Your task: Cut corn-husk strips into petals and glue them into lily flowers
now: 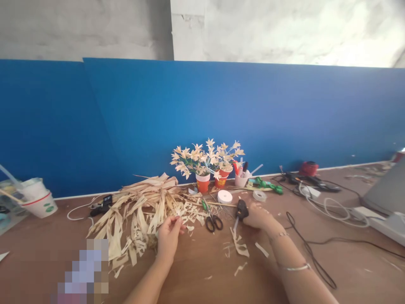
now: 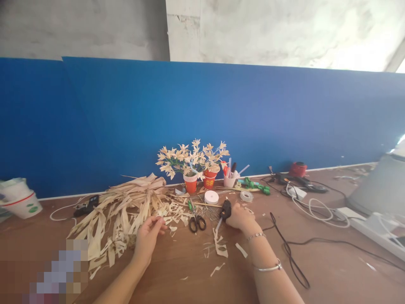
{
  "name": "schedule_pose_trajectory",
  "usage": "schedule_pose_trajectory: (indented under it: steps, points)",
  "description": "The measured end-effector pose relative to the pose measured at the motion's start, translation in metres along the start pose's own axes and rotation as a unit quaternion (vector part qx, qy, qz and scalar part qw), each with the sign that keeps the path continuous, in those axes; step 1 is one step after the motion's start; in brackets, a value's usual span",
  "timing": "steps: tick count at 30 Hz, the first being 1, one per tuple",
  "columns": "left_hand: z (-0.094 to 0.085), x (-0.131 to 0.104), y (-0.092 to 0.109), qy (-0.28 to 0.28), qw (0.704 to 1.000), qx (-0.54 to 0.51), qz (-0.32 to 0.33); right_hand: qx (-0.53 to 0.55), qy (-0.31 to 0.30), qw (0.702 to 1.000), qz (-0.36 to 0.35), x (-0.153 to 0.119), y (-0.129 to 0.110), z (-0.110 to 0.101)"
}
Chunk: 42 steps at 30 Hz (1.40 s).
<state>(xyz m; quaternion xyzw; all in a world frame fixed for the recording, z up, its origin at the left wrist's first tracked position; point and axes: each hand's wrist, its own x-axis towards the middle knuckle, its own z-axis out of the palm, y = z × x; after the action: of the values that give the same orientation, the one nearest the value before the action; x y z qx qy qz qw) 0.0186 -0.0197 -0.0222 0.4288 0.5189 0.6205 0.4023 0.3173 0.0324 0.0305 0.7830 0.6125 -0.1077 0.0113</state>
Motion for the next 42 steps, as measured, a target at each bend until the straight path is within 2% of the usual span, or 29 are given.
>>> schedule_pose_trajectory:
  steps: [3, 5, 6, 7, 8, 10, 12, 13, 15, 18, 21, 24, 29, 32, 35, 42]
  points:
    - [0.001, 0.001, -0.002, 0.005, 1.000, -0.011, 0.001, -0.017, 0.017, 1.000, 0.015, -0.010, -0.011, -0.009]
    - [0.002, 0.001, -0.002, 0.009, 1.000, -0.018, 0.000, -0.036, 0.103, 0.994, -0.003, -0.021, -0.030, -0.013]
    - [0.002, 0.001, -0.001, 0.011, 1.000, -0.021, -0.002, -0.034, 0.137, 0.989, -0.045, -0.027, -0.043, -0.014]
    - [0.003, 0.000, 0.000, 0.011, 1.000, -0.023, -0.003, -0.016, 0.147, 0.982, -0.117, -0.034, -0.057, -0.012]
    - [0.003, 0.000, 0.002, 0.011, 1.000, -0.025, -0.005, 0.013, 0.130, 0.970, -0.203, -0.039, -0.072, -0.008]
    - [0.003, -0.001, 0.004, 0.011, 1.000, -0.023, -0.007, 0.073, 0.081, 0.912, -0.394, -0.049, -0.102, 0.004]
    - [0.003, -0.001, 0.006, 0.011, 1.000, -0.019, -0.007, 0.082, 0.069, 0.876, -0.470, -0.055, -0.125, 0.019]
    - [0.002, -0.002, 0.006, 0.010, 1.000, -0.017, -0.007, 0.081, 0.078, 0.871, -0.478, -0.056, -0.133, 0.026]
    - [0.002, -0.002, 0.006, 0.010, 1.000, -0.015, -0.006, 0.072, 0.082, 0.878, -0.466, -0.056, -0.141, 0.038]
    - [0.003, 0.000, 0.004, 0.012, 1.000, -0.017, -0.008, 0.091, 0.052, 0.893, -0.437, -0.052, -0.140, 0.049]
    - [0.004, 0.000, 0.003, 0.013, 1.000, -0.017, -0.014, 0.149, 0.025, 0.883, -0.444, -0.049, -0.134, 0.054]
    - [0.004, 0.000, 0.005, 0.014, 1.000, -0.017, -0.017, 0.212, 0.027, 0.872, -0.440, -0.047, -0.131, 0.057]
    - [0.003, -0.002, 0.008, 0.014, 1.000, -0.020, -0.016, 0.238, 0.086, 0.861, -0.442, -0.047, -0.133, 0.059]
    - [0.003, -0.001, 0.007, 0.014, 1.000, -0.021, -0.012, 0.230, 0.073, 0.851, -0.466, -0.049, -0.133, 0.062]
    - [0.003, 0.000, 0.006, 0.012, 1.000, -0.020, -0.014, 0.269, 0.064, 0.834, -0.478, -0.049, -0.133, 0.063]
    - [0.004, -0.001, 0.004, 0.002, 1.000, -0.014, -0.019, 0.408, 0.079, 0.804, -0.425, -0.046, -0.136, 0.059]
